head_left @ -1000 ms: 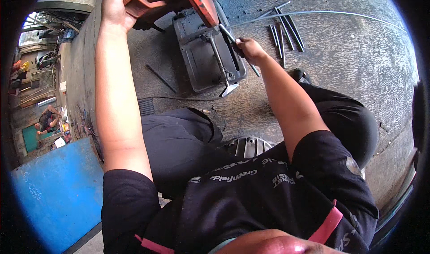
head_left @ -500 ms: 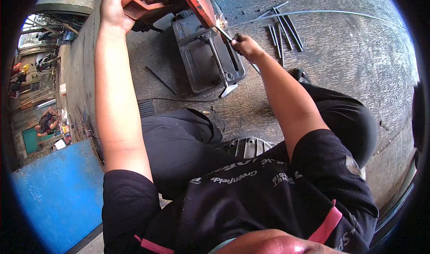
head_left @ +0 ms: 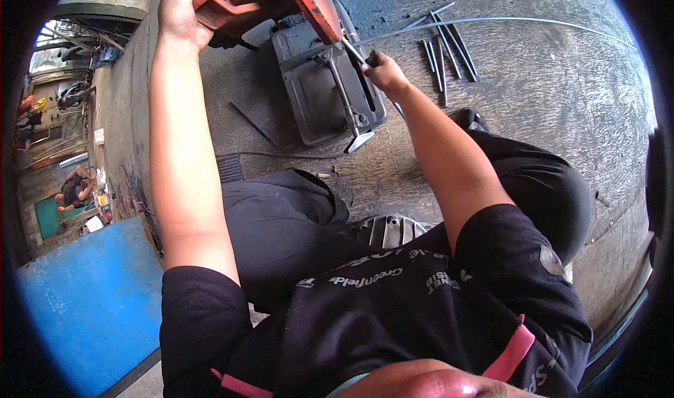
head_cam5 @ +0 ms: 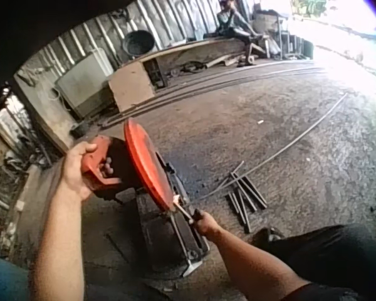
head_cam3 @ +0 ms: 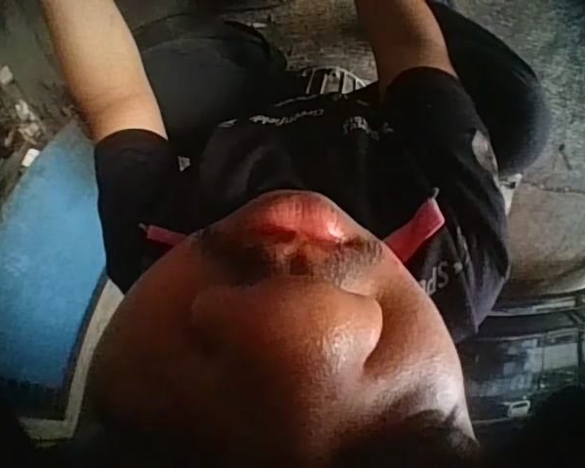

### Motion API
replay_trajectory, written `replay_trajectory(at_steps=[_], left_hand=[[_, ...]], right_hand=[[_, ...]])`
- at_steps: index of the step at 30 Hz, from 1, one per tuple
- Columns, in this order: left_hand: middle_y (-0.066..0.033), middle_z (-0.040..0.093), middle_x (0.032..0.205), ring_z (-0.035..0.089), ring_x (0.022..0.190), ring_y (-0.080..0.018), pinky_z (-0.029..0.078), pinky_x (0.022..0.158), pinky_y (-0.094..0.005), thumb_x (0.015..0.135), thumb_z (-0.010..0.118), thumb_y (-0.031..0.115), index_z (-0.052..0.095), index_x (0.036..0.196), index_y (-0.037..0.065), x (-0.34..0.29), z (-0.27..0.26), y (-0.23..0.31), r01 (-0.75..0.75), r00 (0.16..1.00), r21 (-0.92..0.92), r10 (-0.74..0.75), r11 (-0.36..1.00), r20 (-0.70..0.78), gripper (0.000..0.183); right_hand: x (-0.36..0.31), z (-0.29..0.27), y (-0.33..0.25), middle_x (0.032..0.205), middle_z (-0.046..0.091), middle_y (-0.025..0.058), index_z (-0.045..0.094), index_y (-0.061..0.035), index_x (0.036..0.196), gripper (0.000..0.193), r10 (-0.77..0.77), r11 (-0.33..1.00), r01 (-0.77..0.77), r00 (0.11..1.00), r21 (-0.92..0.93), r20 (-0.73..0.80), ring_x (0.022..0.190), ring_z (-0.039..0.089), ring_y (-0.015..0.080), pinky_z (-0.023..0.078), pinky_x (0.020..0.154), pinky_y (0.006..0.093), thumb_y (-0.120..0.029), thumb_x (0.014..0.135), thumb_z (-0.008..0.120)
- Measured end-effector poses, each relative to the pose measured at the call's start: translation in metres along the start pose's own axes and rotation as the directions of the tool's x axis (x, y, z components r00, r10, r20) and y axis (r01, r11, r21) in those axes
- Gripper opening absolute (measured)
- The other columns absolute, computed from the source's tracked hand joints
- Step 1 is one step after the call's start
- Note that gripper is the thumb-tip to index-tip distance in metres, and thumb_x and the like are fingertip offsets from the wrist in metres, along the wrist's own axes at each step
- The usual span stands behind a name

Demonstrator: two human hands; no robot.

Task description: The person cuts metal rods using a chop saw and compares the lengths of the rods by holding them side by side in both hands.

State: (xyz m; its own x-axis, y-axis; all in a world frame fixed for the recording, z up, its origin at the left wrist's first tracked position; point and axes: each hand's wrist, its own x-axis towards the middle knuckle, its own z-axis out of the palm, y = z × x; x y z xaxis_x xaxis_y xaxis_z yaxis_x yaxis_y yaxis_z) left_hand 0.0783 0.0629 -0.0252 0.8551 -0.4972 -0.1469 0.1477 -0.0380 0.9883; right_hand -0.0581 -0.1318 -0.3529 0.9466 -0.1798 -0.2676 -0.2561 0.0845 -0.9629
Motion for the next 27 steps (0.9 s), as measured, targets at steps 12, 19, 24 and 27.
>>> replay_trajectory(at_steps=[12, 19, 24, 27], left_hand=[[-0.0074, 0.054, 0.08, 0.053, 0.069, -0.0178, 0.048, 0.061, -0.0318, 0.085, 0.044, 0.027, 0.052, 0.107, -0.001, -0.012, 0.051, 0.003, -0.078, 0.967, 0.049, 0.087, 0.996, -0.241, 0.037], [-0.0073, 0.054, 0.08, 0.053, 0.068, -0.0179, 0.048, 0.061, -0.0325, 0.085, 0.043, 0.027, 0.052, 0.107, -0.001, -0.015, 0.053, 0.005, -0.083, 0.969, 0.06, 0.095, 0.995, -0.227, 0.037], [-0.007, 0.056, 0.078, 0.054, 0.067, -0.0181, 0.048, 0.061, -0.032, 0.086, 0.041, 0.027, 0.054, 0.105, 0.0, -0.013, 0.046, 0.003, -0.071, 0.98, 0.036, 0.076, 0.997, -0.184, 0.035], [-0.0069, 0.056, 0.077, 0.054, 0.066, -0.0184, 0.048, 0.06, -0.0319, 0.086, 0.041, 0.027, 0.054, 0.104, 0.001, -0.013, 0.045, 0.003, -0.074, 0.985, 0.01, 0.075, 0.997, -0.156, 0.034]], right_hand=[[-0.001, -0.021, -0.001, 0.069, 0.05, -0.0006, 0.053, -0.0077, 0.089, 0.012, 0.232, 0.912, -0.288, 0.95, 0.292, 0.212, 0.051, 0.043, 0.0104, 0.036, 0.046, 0.0257, -0.019, 0.093, 0.054], [-0.001, -0.038, -0.004, 0.071, 0.054, -0.0012, 0.055, -0.0065, 0.087, 0.021, 0.158, 0.938, -0.219, 0.96, 0.268, 0.232, 0.059, 0.047, 0.0096, 0.038, 0.052, 0.0251, -0.015, 0.08, 0.073], [-0.002, -0.03, -0.008, 0.071, 0.056, 0.0002, 0.058, -0.0047, 0.086, 0.017, 0.08, 0.948, -0.14, 0.974, 0.284, 0.213, 0.06, 0.05, 0.0109, 0.041, 0.055, 0.0272, -0.012, 0.08, 0.072], [-0.008, -0.023, -0.011, 0.068, 0.054, 0.0008, 0.058, -0.0047, 0.085, 0.011, 0.074, 0.931, -0.145, 0.974, 0.336, 0.215, 0.056, 0.049, 0.0112, 0.04, 0.052, 0.0268, -0.011, 0.084, 0.066]])
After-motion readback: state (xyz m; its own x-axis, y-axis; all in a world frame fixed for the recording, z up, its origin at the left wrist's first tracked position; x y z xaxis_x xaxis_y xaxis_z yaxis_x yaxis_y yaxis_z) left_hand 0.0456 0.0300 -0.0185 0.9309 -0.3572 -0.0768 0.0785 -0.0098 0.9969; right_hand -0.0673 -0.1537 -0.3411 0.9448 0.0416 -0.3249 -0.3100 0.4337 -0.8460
